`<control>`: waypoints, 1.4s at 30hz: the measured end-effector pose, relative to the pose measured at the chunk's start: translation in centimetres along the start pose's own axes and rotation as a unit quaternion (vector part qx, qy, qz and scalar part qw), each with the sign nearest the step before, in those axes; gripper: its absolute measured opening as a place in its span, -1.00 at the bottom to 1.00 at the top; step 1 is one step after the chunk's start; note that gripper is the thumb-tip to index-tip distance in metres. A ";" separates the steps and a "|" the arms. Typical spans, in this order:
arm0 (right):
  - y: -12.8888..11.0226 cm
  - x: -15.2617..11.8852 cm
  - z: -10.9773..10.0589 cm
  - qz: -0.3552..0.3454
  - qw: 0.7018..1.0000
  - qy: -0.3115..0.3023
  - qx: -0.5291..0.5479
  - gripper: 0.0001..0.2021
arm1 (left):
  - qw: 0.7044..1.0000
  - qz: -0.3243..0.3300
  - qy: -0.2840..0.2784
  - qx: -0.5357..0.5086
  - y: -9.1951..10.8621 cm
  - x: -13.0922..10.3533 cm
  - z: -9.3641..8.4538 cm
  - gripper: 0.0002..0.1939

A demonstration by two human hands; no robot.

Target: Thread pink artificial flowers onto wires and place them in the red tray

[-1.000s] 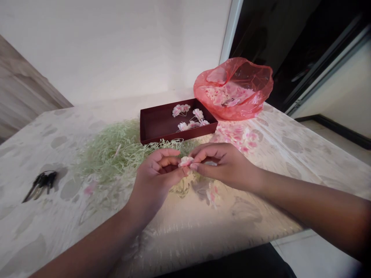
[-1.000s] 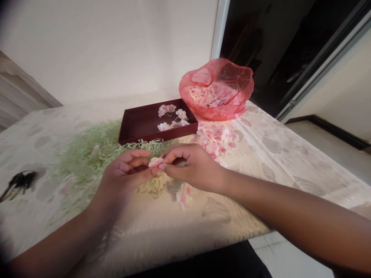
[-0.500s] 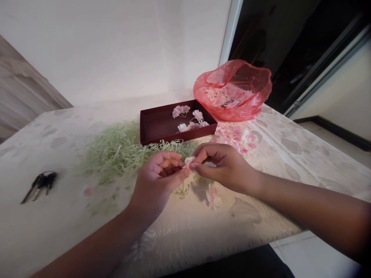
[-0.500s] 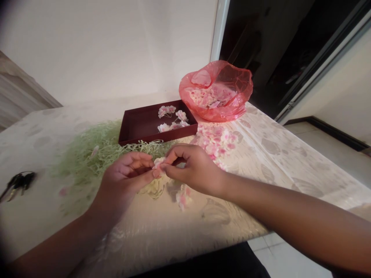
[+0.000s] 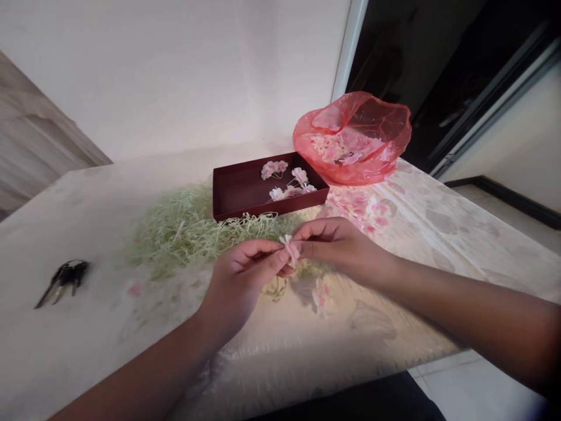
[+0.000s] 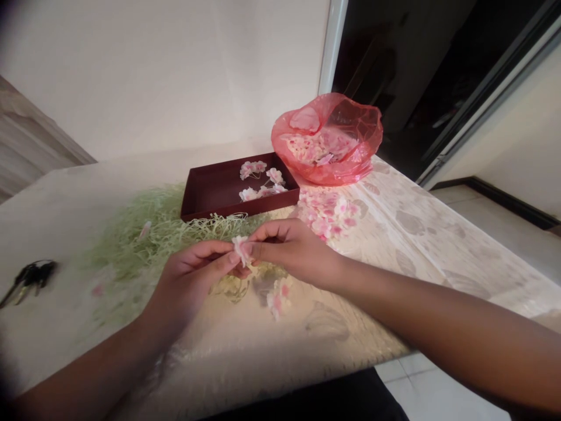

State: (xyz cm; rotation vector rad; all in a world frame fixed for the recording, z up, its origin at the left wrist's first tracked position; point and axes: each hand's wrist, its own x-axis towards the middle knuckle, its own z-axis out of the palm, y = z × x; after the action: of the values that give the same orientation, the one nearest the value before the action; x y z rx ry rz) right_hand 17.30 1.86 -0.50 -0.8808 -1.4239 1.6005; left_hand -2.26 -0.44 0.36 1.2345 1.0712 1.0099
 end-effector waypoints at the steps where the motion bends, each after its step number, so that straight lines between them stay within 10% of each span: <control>1: 0.0 0.0 0.0 0.006 1.000 -0.012 0.004 -0.80 | 1.000 0.007 -0.003 0.016 0.0 -0.1 0.0 -0.91; 6: 0.2 -0.3 0.3 -0.005 1.000 0.011 -0.023 -0.76 | 0.987 0.077 0.000 0.144 -0.6 -0.3 -0.2 -0.90; 13: 0.0 -1.4 0.7 -0.103 0.976 -0.060 -0.183 -0.70 | 0.864 0.347 -0.029 0.364 -0.8 -0.6 -0.5 -0.93; 35: 0.5 -0.3 -0.2 -0.008 0.999 -0.011 -0.031 -0.72 | 0.916 0.251 0.057 0.307 -0.9 -0.4 -0.4 -0.92; 42: -0.6 0.1 -1.2 -0.006 0.999 0.010 -0.039 -0.79 | 0.854 0.344 -0.023 0.390 -0.7 -0.4 -0.4 -0.94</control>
State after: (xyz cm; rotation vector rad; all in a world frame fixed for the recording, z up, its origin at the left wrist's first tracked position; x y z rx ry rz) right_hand 18.36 2.52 0.00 -0.9285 -1.4834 1.5327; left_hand -2.75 -0.81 -0.31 2.4182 1.0476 1.0798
